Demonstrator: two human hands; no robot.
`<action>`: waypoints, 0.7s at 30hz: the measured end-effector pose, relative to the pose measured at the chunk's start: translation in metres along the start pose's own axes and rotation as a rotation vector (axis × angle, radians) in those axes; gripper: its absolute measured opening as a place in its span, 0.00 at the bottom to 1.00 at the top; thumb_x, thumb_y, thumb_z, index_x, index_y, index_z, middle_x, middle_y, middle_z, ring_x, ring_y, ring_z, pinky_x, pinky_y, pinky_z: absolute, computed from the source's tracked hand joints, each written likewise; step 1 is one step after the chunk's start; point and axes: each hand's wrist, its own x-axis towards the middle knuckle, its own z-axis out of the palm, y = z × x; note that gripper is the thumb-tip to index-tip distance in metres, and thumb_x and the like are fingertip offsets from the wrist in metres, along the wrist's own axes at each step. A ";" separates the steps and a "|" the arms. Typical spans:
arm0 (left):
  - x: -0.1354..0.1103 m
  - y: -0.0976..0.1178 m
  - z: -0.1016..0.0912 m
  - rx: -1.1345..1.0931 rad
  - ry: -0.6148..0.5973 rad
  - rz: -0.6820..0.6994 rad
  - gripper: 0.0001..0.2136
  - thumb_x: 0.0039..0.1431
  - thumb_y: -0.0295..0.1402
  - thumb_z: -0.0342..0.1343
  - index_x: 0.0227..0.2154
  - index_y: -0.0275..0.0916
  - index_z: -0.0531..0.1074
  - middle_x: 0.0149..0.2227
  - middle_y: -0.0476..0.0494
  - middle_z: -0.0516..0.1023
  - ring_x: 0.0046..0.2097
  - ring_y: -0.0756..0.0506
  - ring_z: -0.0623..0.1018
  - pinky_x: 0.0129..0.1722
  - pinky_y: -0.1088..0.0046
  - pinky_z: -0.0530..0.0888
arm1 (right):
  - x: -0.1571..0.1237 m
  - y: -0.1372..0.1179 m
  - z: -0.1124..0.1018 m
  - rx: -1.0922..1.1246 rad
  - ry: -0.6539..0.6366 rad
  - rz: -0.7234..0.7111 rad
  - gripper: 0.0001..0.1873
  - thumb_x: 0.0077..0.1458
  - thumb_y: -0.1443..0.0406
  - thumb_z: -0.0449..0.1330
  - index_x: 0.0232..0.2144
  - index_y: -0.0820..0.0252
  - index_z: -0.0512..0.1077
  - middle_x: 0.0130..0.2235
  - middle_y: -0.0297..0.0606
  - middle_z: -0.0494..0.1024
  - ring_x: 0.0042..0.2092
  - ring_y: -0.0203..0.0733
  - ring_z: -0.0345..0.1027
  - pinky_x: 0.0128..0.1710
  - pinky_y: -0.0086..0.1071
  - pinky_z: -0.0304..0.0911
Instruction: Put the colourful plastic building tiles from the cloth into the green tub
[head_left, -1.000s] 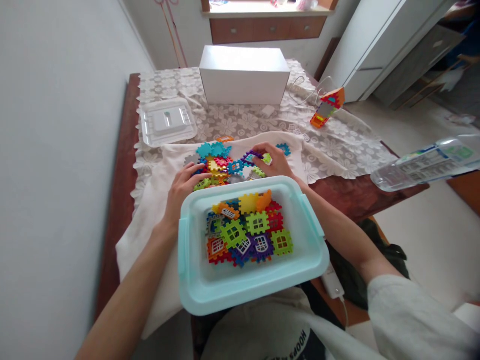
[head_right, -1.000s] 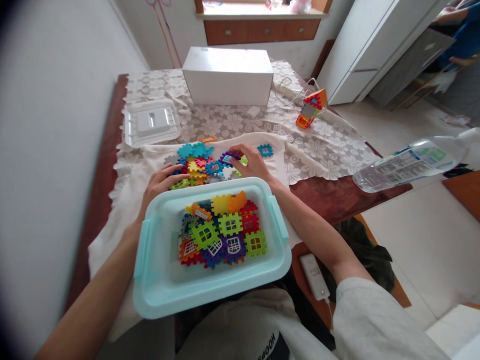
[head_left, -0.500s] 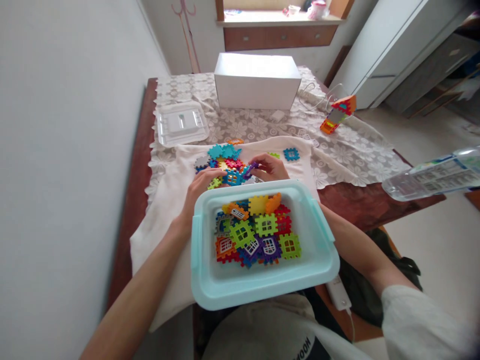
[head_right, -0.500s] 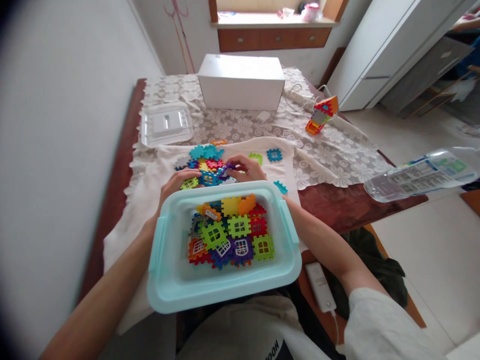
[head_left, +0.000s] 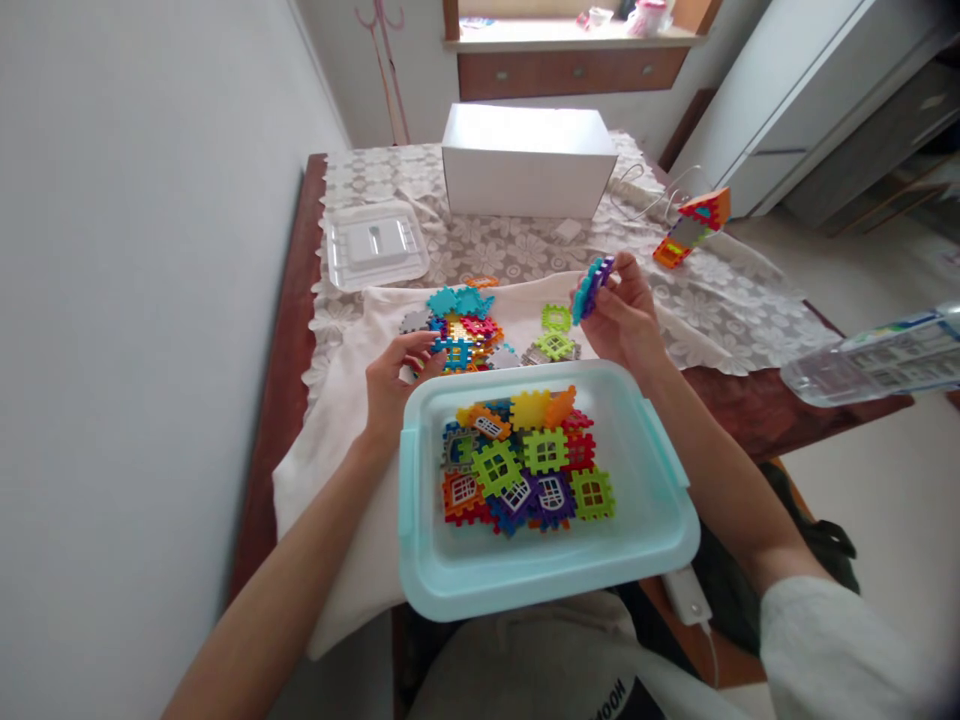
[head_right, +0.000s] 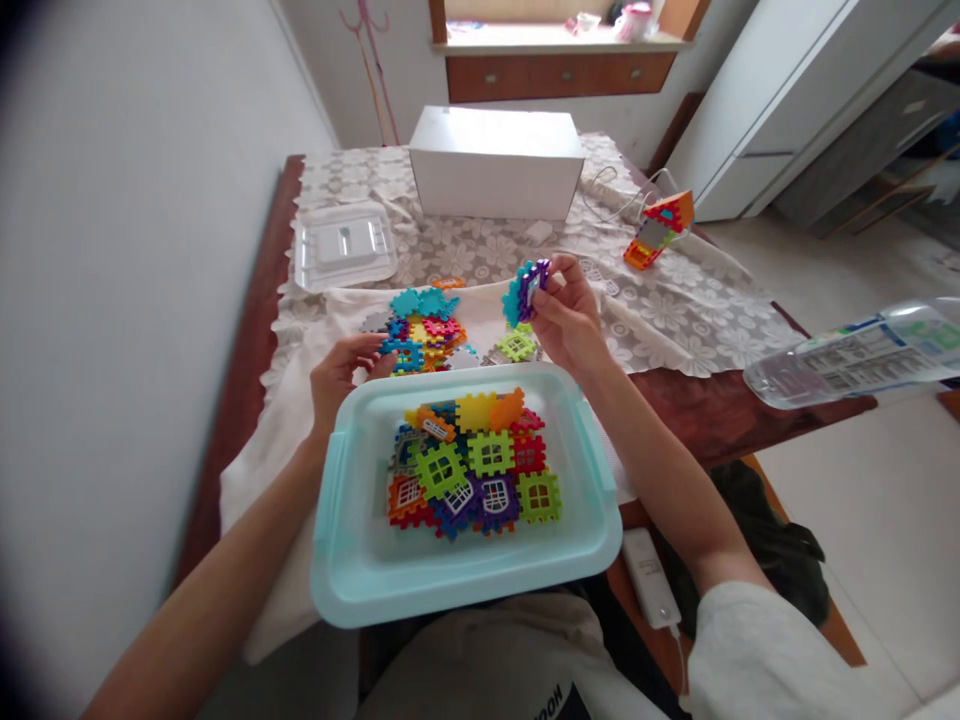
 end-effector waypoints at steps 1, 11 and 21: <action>0.001 0.000 0.000 -0.016 -0.006 -0.011 0.14 0.58 0.36 0.71 0.47 0.43 0.83 0.36 0.48 0.83 0.35 0.49 0.80 0.36 0.73 0.76 | -0.002 -0.009 0.001 0.020 -0.066 0.024 0.27 0.45 0.53 0.82 0.39 0.46 0.71 0.35 0.29 0.77 0.34 0.40 0.73 0.34 0.35 0.76; 0.016 -0.001 -0.003 -0.337 0.183 -0.232 0.20 0.45 0.43 0.80 0.37 0.40 0.83 0.30 0.49 0.82 0.26 0.53 0.75 0.24 0.78 0.72 | -0.009 -0.001 0.004 -0.007 -0.372 0.193 0.20 0.60 0.43 0.68 0.39 0.51 0.79 0.44 0.39 0.83 0.48 0.47 0.78 0.50 0.43 0.74; -0.004 0.048 -0.016 -0.590 -0.246 -0.216 0.15 0.50 0.48 0.77 0.27 0.46 0.81 0.33 0.44 0.84 0.51 0.37 0.84 0.59 0.53 0.79 | -0.006 0.059 -0.009 -1.019 -0.354 -0.095 0.26 0.62 0.48 0.68 0.55 0.56 0.80 0.64 0.52 0.77 0.67 0.62 0.67 0.70 0.59 0.57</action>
